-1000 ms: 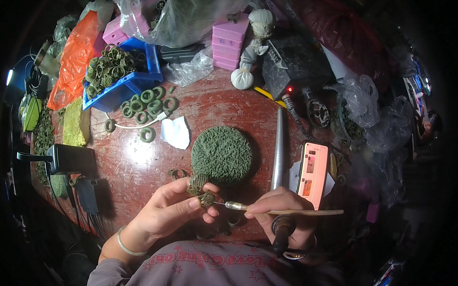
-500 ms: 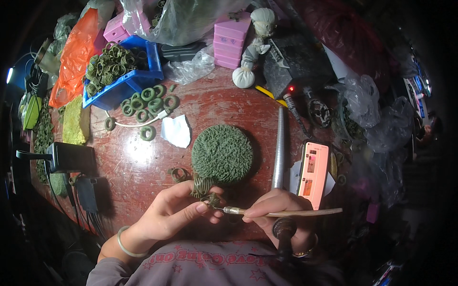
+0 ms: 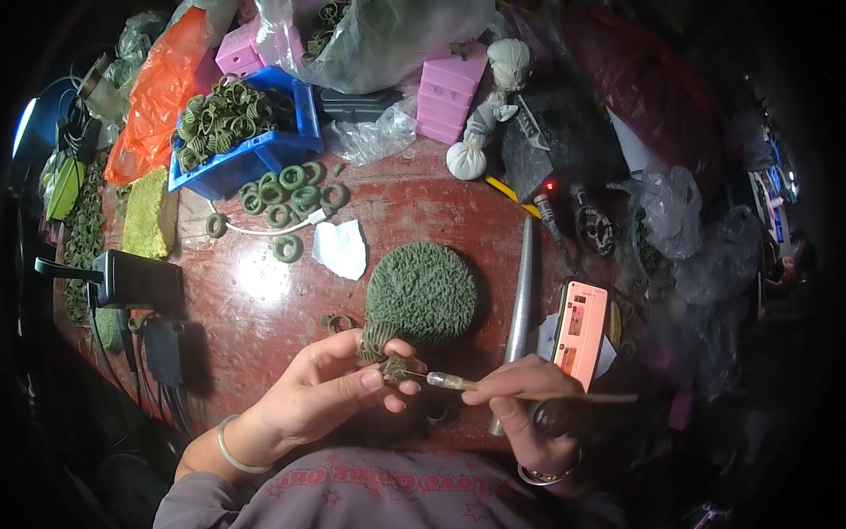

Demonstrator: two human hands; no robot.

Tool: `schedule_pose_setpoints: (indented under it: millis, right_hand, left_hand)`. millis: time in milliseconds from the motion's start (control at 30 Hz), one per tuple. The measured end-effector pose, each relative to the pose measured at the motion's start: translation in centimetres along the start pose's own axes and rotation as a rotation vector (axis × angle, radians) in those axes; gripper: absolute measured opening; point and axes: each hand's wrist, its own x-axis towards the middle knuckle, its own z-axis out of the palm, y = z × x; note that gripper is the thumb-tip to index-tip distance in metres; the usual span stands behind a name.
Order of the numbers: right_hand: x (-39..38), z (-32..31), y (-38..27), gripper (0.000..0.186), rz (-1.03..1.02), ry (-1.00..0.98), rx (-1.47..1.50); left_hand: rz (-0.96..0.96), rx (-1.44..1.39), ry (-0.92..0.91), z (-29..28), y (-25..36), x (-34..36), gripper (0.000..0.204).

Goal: The person shapes and joins wax jewelry patterns using a heated wax pen, retrieves additional wax pieces from a tray by hand, and welds the components together.

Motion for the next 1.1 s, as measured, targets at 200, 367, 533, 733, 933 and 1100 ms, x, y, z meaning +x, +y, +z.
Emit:
schedule_pose_setpoints:
  millis: [200, 367, 533, 733, 933, 1100]
  right_hand:
    - [0.1, 1.6, 0.5, 0.007, -0.215, 0.018, -0.055]
    - [0.3, 0.9, -0.2, 0.007, -0.113, -0.044, -0.041]
    - [0.7, 0.7, 0.4, 0.015, -0.251, -0.132, -0.099]
    - [0.3, 0.9, 0.3, 0.015, -0.184, -0.128, -0.026]
    - [0.3, 0.9, 0.2, 0.015, -0.212, -0.087, -0.144]
    - [0.1, 0.6, 1.2, 0.036, -0.287, -0.066, -0.204]
  left_hand:
    - [-0.012, -0.216, 0.048, 0.1, 0.0, 0.0, 0.034]
    - [-0.052, -0.174, 0.069, 0.1, 0.2, 0.1, 0.032]
    - [-0.028, -0.170, 0.083, 0.2, 0.1, 0.1, 0.032]
    - [-0.004, -0.130, 0.052, 0.0, -0.1, 0.2, 0.034]
    - [0.011, -0.079, 0.036, -0.3, -0.3, 0.2, 0.037]
    - [0.042, -0.030, 0.088, 0.3, -0.1, 0.2, 0.034]
